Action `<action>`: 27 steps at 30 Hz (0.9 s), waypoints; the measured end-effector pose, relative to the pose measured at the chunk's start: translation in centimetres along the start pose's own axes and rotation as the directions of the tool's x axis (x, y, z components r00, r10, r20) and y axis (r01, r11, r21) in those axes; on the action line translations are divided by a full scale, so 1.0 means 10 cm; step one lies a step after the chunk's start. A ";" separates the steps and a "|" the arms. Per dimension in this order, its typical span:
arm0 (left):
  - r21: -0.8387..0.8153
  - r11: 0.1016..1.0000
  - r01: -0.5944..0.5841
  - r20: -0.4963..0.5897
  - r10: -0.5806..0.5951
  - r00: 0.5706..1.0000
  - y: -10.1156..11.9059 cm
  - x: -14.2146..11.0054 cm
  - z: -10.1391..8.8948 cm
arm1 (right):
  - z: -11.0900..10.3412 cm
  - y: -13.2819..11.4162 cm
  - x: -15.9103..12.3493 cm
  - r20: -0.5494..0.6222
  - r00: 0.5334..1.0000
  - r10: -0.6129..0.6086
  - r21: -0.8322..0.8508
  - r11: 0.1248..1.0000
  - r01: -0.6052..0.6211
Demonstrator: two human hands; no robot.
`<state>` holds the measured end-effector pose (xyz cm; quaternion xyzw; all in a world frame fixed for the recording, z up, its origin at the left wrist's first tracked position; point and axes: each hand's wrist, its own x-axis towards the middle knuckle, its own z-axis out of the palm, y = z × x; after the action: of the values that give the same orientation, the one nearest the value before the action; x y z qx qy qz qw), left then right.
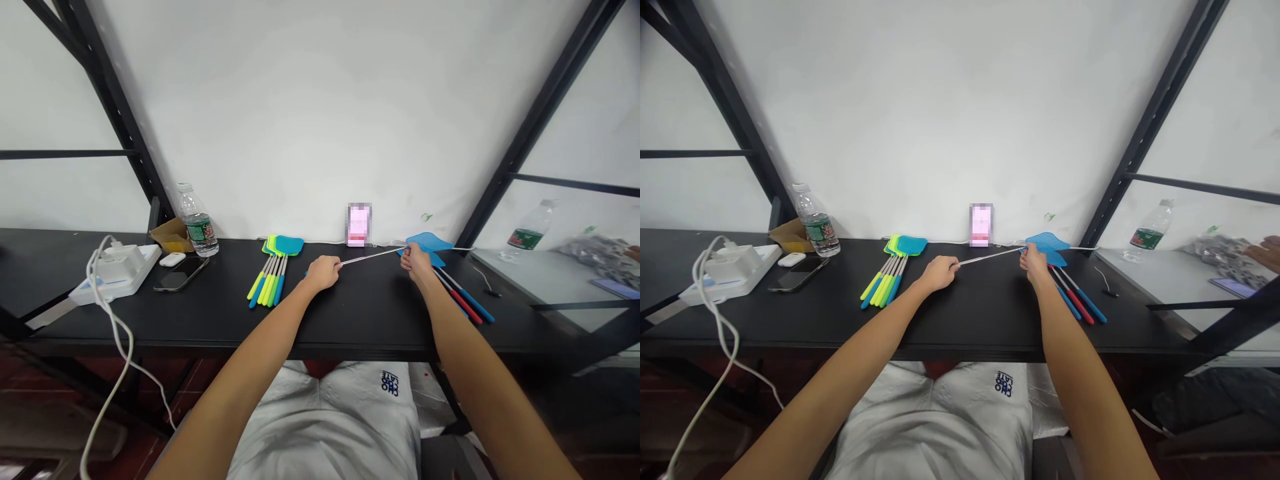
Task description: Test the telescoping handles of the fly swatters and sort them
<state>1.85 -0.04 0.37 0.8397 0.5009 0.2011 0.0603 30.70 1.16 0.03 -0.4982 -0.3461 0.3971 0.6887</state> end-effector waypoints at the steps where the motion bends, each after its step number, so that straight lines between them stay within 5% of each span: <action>1: 0.005 1.000 0.003 -0.001 -0.003 1.000 0.01 0.00 -0.01 | 0.01 0.00 -0.01 0.001 1.000 -0.006 -0.002 1.000 0.006; 5: 0.022 1.000 0.001 -0.011 0.000 1.000 0.07 -0.02 -0.03 | 0.14 0.03 -0.11 0.029 0.999 -0.040 -0.006 0.999 0.040; 13: -0.005 1.000 0.030 -0.074 -0.030 0.997 0.25 -0.07 -0.02 | 0.73 0.19 -0.52 0.120 0.981 -0.152 0.035 0.988 0.149; 27: -0.145 0.989 -0.017 -0.037 0.012 0.999 0.18 -0.02 -0.03 | 0.73 0.27 -0.51 0.179 0.972 -0.153 0.053 0.988 0.145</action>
<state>3.07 -1.14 1.15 0.8330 0.4797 0.2526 0.1107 21.50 0.18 -1.04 -0.4185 -0.4363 0.3950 0.6917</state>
